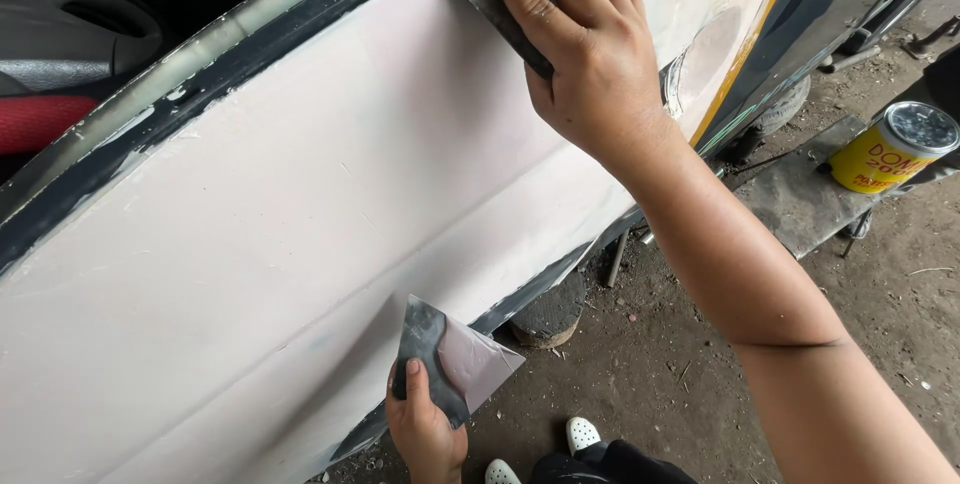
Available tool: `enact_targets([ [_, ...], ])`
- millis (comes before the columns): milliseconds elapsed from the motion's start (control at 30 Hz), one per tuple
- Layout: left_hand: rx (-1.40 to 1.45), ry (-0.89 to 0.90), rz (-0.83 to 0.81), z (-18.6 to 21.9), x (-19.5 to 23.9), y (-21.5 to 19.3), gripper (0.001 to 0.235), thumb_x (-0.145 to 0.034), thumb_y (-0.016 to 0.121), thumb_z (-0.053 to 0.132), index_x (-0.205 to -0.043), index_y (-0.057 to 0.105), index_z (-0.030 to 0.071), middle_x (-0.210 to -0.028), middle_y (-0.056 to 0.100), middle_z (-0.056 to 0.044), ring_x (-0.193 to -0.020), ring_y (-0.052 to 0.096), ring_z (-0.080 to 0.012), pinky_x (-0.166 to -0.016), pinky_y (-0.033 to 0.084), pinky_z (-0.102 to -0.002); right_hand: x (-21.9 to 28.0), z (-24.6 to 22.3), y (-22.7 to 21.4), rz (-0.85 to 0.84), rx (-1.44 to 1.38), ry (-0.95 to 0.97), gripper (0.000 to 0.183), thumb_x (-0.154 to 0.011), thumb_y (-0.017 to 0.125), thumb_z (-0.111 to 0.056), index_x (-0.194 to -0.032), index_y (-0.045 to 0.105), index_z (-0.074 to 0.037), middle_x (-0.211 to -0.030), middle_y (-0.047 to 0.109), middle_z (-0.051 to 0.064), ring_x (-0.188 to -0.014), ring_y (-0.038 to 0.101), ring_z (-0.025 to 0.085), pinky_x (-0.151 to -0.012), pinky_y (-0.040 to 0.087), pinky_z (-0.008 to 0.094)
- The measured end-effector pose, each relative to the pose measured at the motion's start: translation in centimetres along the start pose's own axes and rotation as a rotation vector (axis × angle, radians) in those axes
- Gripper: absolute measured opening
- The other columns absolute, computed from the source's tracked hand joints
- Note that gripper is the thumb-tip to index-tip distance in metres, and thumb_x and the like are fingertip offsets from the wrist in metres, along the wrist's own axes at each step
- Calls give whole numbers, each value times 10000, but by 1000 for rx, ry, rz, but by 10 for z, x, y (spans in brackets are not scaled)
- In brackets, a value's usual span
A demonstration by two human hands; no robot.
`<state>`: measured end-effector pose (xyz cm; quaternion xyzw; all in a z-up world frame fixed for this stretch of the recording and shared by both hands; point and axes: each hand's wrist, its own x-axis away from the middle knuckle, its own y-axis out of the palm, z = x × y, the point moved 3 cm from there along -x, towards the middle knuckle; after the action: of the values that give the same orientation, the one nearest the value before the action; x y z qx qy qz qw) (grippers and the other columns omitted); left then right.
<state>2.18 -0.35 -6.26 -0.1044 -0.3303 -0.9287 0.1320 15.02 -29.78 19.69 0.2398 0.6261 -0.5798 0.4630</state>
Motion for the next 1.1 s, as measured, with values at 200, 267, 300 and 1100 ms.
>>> enact_targets([
  [200, -27, -7, -38, -6, -3, 3, 286, -1013, 569, 169, -1182, 609, -58, -1106, 701, -176, -1003, 706, -285, -908, 587, -454, 19, -1, 1, -61, -14, -14, 474, -1011, 717, -4, -1467, 635, -106, -1526, 533, 132, -1492, 478, 350, -1208, 438, 506],
  [267, -27, -7, -69, -11, -7, 2, 279, -1014, 572, 169, -1178, 609, -54, -1107, 702, -172, -1009, 708, -284, -913, 588, -455, 44, -4, 11, -85, -5, 0, 483, -1009, 721, -14, -1475, 646, -121, -1548, 535, 128, -1496, 465, 352, -1207, 438, 506],
  [300, -28, -3, -99, -13, -7, 1, 272, -1015, 575, 168, -1174, 609, -51, -1107, 702, -169, -1015, 709, -282, -918, 588, -456, 57, -7, 17, -106, 1, 13, 493, -1007, 725, -24, -1482, 657, -135, -1570, 537, 124, -1501, 453, 354, -1206, 438, 507],
  [1100, -70, -65, -35, -24, -2, 21, 351, -1003, 573, 172, -1216, 590, -106, -1128, 693, -213, -1006, 700, -299, -882, 576, -448, -1, 54, -21, 37, -130, 66, 452, -959, 672, 66, -1394, 680, -60, -1371, 640, 159, -1269, 594, 386, -1069, 511, 491],
])
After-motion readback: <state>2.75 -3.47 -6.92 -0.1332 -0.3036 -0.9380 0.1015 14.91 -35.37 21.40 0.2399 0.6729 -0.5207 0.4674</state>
